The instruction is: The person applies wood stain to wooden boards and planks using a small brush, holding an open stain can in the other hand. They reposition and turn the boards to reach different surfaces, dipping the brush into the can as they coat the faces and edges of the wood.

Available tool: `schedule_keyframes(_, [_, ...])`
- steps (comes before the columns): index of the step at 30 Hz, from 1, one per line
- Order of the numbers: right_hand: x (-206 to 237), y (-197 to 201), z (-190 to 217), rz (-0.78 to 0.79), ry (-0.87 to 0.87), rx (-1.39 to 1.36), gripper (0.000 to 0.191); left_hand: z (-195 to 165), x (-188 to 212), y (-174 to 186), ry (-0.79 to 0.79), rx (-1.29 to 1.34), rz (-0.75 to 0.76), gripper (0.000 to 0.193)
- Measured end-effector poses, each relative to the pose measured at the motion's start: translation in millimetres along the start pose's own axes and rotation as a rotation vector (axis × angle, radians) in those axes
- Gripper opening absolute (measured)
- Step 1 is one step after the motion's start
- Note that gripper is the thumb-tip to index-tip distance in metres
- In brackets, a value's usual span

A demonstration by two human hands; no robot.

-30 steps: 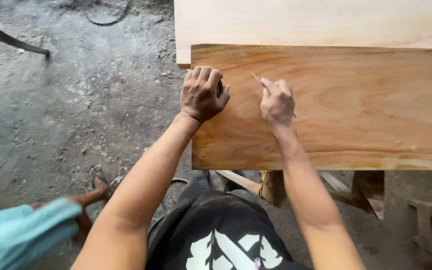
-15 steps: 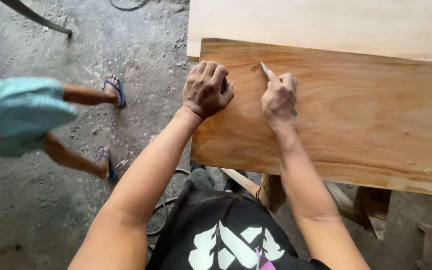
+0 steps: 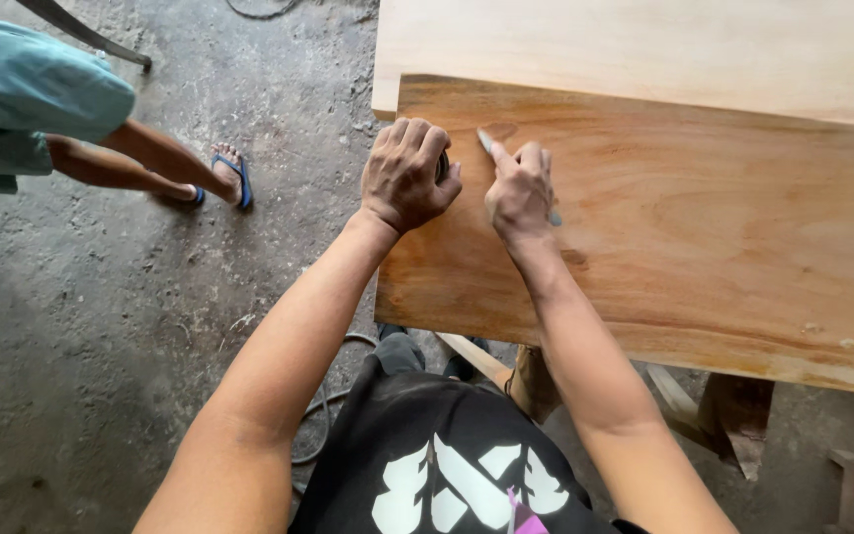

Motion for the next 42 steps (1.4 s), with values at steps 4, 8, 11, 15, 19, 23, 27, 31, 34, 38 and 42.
schedule_keyframes(4, [-2.8,11.3,-20.4,0.033,-0.088,-0.003,0.037,1.9,-0.4,-2.9,-0.001,-0.027,0.018,0.028])
schedule_keyframes(8, [-3.7,10.3,-13.2,-0.041,-0.018,0.040,0.037,2.0,1.0,-3.6,0.002,-0.026,0.027,0.029])
schedule_keyframes(11, [2.4,1.5,-2.8,-0.014,0.017,-0.052,0.032,0.5,1.0,-2.4,-0.006,-0.022,0.019,0.030])
schedule_keyframes(15, [9.5,8.9,-28.4,-0.049,-0.159,-0.065,0.024,2.9,-0.3,-3.8,0.006,-0.028,0.048,0.029])
schedule_keyframes(19, [8.4,26.5,-27.3,-0.117,0.023,0.059,0.033,2.2,0.9,-2.4,-0.010,-0.013,0.034,0.028])
schedule_keyframes(23, [10.7,28.7,-36.3,-0.105,-0.087,0.021,0.026,1.5,0.8,-2.0,-0.004,-0.032,0.025,0.029])
schedule_keyframes(27, [18.3,26.9,-32.7,-0.003,-0.035,-0.083,0.020,0.2,0.0,-1.2,-0.008,-0.022,0.017,0.029])
schedule_keyframes(31, [6.1,48.6,-75.5,-0.038,-0.292,-0.078,0.026,1.2,0.0,-2.7,-0.002,-0.029,0.020,0.028])
schedule_keyframes(34, [-23.6,64.4,-81.3,-0.210,-0.275,0.076,0.026,1.8,0.5,-4.5,0.000,-0.042,0.030,0.028])
schedule_keyframes(38, [-35.4,36.1,-34.9,-0.251,-0.182,0.010,0.023,-0.9,0.0,-1.6,-0.020,-0.031,0.013,0.029])
schedule_keyframes(42, [-34.0,28.1,-1.4,-0.265,-0.036,0.013,0.031,-1.9,-1.7,1.0,-0.010,-0.022,0.020,0.028])
Point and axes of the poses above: each hand's wrist, its own x-axis away from the middle knuckle, its own y-axis out of the back of the hand, z = x × y, the point moved 8 cm from there along -x, towards the middle knuckle, and after that the axes turned 1 degree about -z, right-handed, at the moved point
